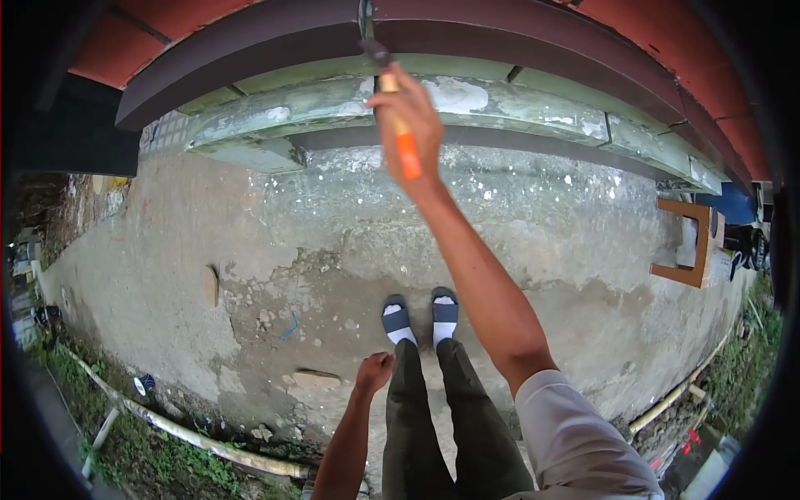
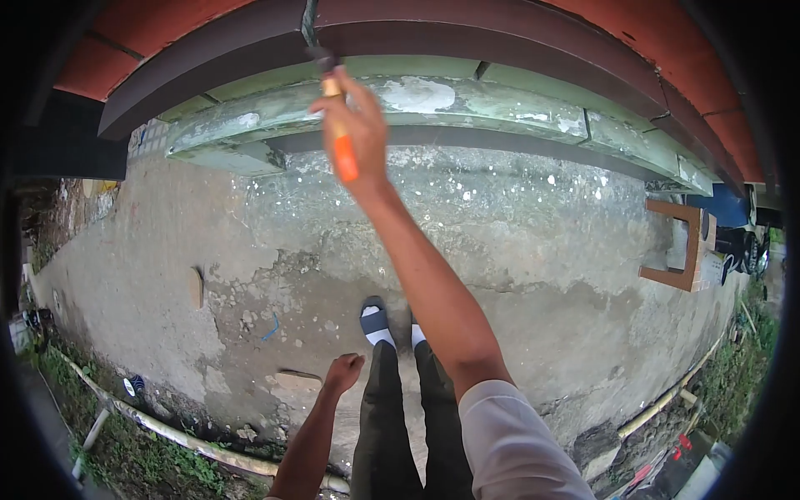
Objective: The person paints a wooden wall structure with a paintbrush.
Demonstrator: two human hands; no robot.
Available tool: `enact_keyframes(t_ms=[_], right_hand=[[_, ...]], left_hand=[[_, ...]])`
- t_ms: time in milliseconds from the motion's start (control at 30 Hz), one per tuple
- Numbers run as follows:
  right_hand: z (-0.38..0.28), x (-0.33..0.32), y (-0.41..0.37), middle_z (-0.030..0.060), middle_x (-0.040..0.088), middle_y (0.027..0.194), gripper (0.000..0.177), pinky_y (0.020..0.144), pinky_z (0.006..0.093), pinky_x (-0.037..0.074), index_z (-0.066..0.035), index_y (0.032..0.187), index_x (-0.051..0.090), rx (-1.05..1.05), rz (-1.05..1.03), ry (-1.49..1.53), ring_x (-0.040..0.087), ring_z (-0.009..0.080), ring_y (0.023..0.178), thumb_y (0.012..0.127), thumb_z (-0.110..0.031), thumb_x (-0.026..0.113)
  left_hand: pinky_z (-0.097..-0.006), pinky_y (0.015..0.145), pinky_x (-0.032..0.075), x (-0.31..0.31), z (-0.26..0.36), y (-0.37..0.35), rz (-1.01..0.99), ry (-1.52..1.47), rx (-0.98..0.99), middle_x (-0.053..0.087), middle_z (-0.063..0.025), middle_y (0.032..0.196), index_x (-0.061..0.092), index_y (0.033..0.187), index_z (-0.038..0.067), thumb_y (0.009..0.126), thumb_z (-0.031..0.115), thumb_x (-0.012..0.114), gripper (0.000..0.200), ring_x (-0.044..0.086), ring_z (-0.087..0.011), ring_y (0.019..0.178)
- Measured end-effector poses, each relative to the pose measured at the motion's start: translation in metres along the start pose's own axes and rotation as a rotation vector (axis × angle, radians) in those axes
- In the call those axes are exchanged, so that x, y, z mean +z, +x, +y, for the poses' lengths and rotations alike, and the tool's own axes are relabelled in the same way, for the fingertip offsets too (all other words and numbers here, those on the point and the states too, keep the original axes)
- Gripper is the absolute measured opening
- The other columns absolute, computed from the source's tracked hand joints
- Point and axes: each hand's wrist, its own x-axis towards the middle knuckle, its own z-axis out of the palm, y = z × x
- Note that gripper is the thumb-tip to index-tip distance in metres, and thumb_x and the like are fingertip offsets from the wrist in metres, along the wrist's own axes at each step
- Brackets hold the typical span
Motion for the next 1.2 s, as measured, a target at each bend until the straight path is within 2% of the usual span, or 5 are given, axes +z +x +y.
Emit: enact_keyframes(t_ms=[233, 500, 700, 867, 1200], right_hand=[[0.011, -0.047, 0.000, 0.0258, 0.058, 0.139, 0.015, 0.103, 0.0461, 0.048, -0.009, 0.092, 0.074, 0.116, 0.395, -0.166, 0.059, 0.0381, 0.127, 0.091, 0.002, 0.063], [-0.038, 0.024, 0.013, 0.0171, 0.064, 0.131, 0.012, 0.096, 0.0394, 0.052, -0.008, 0.093, 0.075, -0.065, -0.009, 0.072, 0.065, 0.0319, 0.118, 0.089, 0.000, 0.067], [-0.015, -0.106, 0.055, 0.0118, 0.073, 0.104, 0.014, 0.091, 0.0335, 0.052, -0.007, 0.095, 0.076, -0.052, 0.117, -0.256, 0.070, 0.0247, 0.104, 0.091, -0.001, 0.065], [-0.038, -0.196, 0.091, 0.0100, 0.071, 0.113, 0.025, 0.081, 0.0290, 0.059, -0.003, 0.122, 0.063, 0.325, 0.150, -0.276, 0.069, 0.0152, 0.099, 0.101, -0.016, 0.066], [-0.063, -0.058, 0.203, 0.0105, 0.075, 0.084, 0.015, 0.066, 0.0260, 0.063, 0.003, 0.096, 0.074, 0.462, -0.098, 0.193, 0.073, 0.0148, 0.074, 0.087, -0.008, 0.076]], left_hand=[[-0.0440, 0.078, 0.055, 0.012, 0.002, 0.003, -0.112, -0.171, -0.066, 0.074, -0.0152, 0.088, 0.065, 0.096, 0.003, 0.098, 0.035, 0.058, 0.032, 0.074, -0.0335, 0.085], [-0.0356, 0.074, 0.058, 0.018, -0.051, -0.008, -0.112, -0.253, -0.200, 0.076, -0.0135, 0.092, 0.068, 0.101, 0.000, 0.098, 0.027, 0.059, 0.028, 0.076, -0.0236, 0.079], [-0.0359, 0.073, 0.058, 0.007, -0.048, -0.015, -0.102, -0.250, -0.186, 0.077, -0.0134, 0.093, 0.068, 0.101, 0.002, 0.099, 0.028, 0.058, 0.028, 0.076, -0.0235, 0.078], [-0.0397, 0.076, 0.057, 0.008, -0.053, -0.018, -0.059, -0.315, -0.204, 0.076, -0.0118, 0.084, 0.069, 0.098, 0.004, 0.095, 0.031, 0.056, 0.030, 0.075, -0.0259, 0.076], [-0.0399, 0.079, 0.057, 0.017, -0.053, -0.020, -0.080, -0.252, -0.168, 0.076, -0.0123, 0.086, 0.069, 0.099, 0.004, 0.095, 0.032, 0.057, 0.032, 0.075, -0.0280, 0.081]])
